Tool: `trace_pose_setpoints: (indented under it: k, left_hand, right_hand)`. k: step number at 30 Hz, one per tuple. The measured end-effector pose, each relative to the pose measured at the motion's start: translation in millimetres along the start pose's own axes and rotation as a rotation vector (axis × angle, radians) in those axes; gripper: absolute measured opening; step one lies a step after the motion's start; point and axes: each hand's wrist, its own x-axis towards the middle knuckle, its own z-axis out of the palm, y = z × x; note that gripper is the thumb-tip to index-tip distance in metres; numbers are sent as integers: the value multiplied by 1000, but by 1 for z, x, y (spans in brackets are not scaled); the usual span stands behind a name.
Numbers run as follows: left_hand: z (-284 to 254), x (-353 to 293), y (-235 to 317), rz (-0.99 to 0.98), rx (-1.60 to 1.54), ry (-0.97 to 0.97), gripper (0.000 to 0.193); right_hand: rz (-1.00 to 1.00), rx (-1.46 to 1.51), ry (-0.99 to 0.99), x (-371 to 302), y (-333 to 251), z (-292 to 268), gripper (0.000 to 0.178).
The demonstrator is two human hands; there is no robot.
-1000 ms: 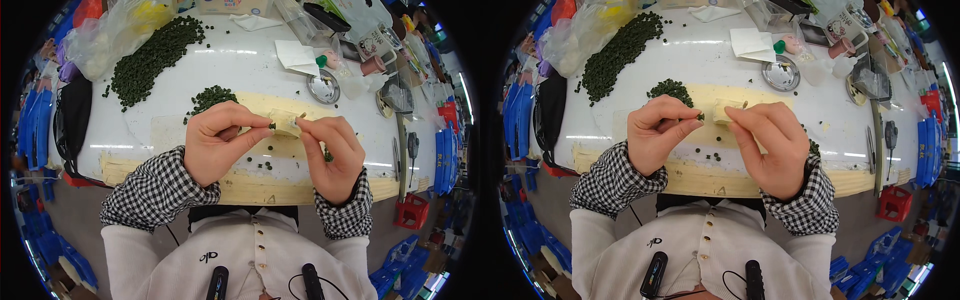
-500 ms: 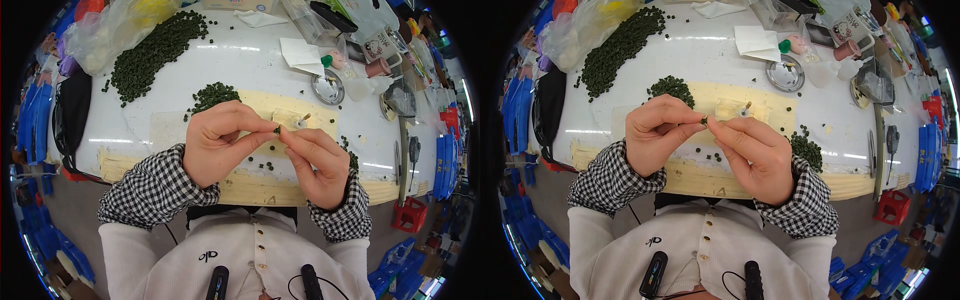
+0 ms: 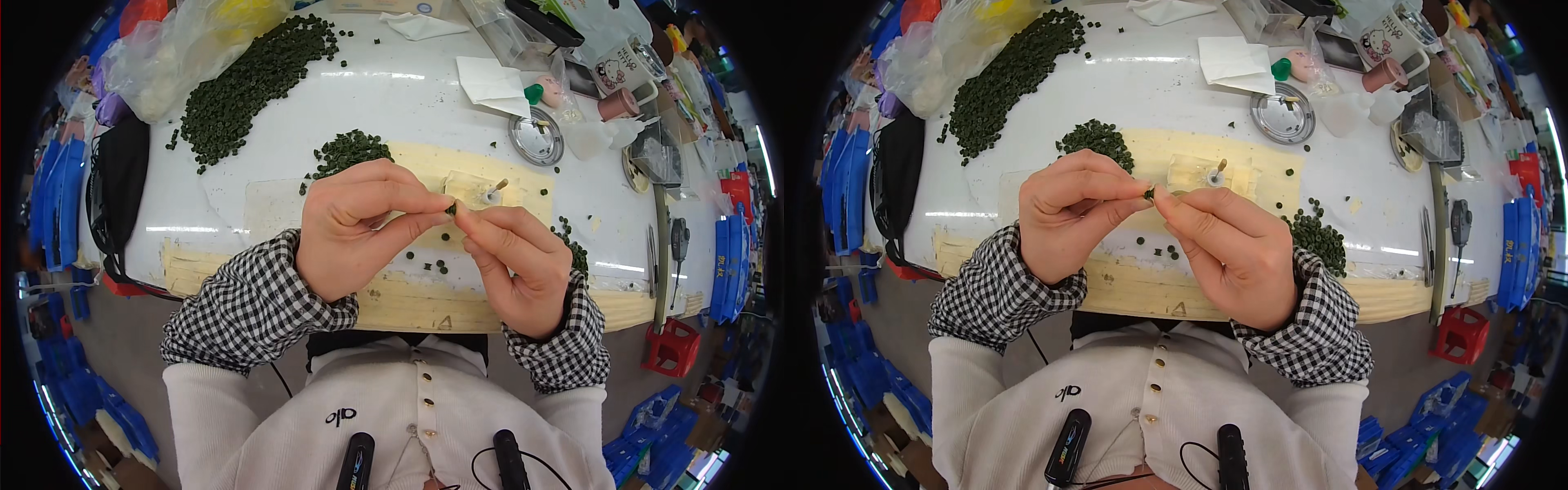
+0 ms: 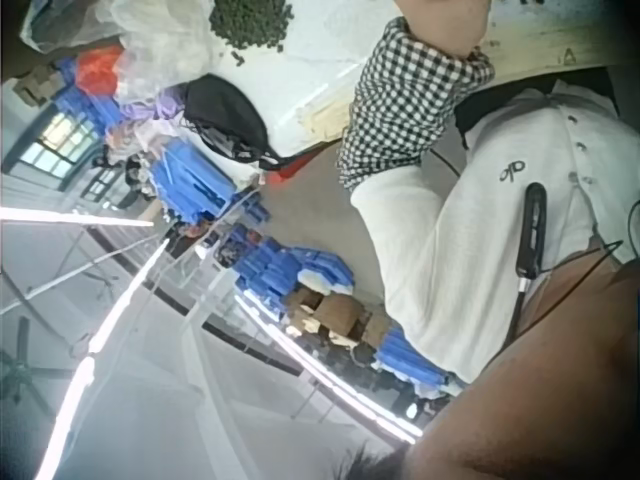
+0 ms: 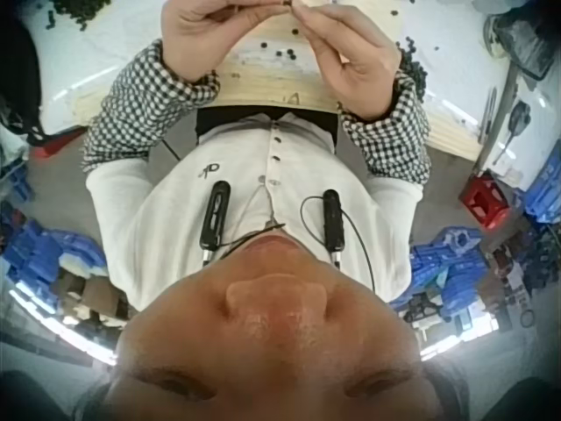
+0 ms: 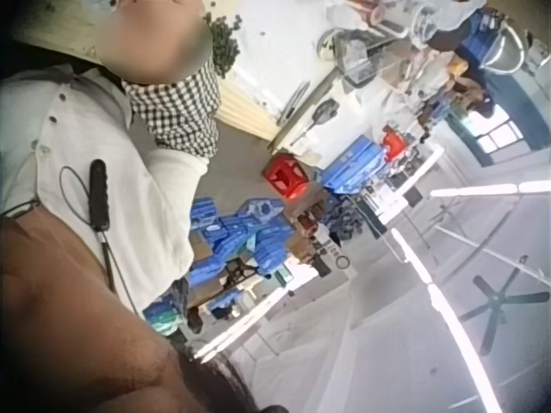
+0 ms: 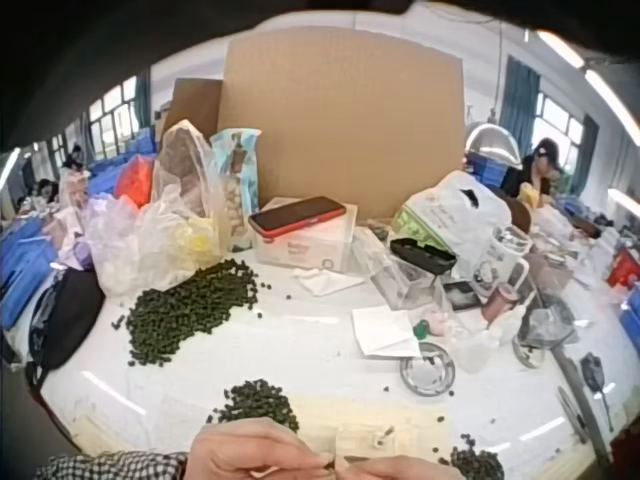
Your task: Assembling small toy components by manually inserting black plastic pins into green leaf-shaped parts using an assembly jig.
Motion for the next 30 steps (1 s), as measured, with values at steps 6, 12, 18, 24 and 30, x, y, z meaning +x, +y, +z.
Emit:
trace_pose_setpoints:
  k: [6, 12, 18, 24, 30]
  left_hand:
    - [0, -2, -1, -88, -69, 4, 20]
    - [-1, 0, 6, -194, -76, 12, 20]
    - [-1, -2, 0, -111, -72, 8, 21]
    - [-1, -1, 0, -65, -42, 5, 22]
    - [0, 2, 5, -129, 37, -95, 19]
  right_hand:
    - [79, 39, -5, -1, -3, -1, 37]
    - [57, 23, 2, 0, -3, 0, 38]
    - [43, 12, 5, 0, -4, -1, 39]
    - [20, -3, 12, 0, -2, 0, 39]
    - [92, -113, 200, 2, -3, -21, 22]
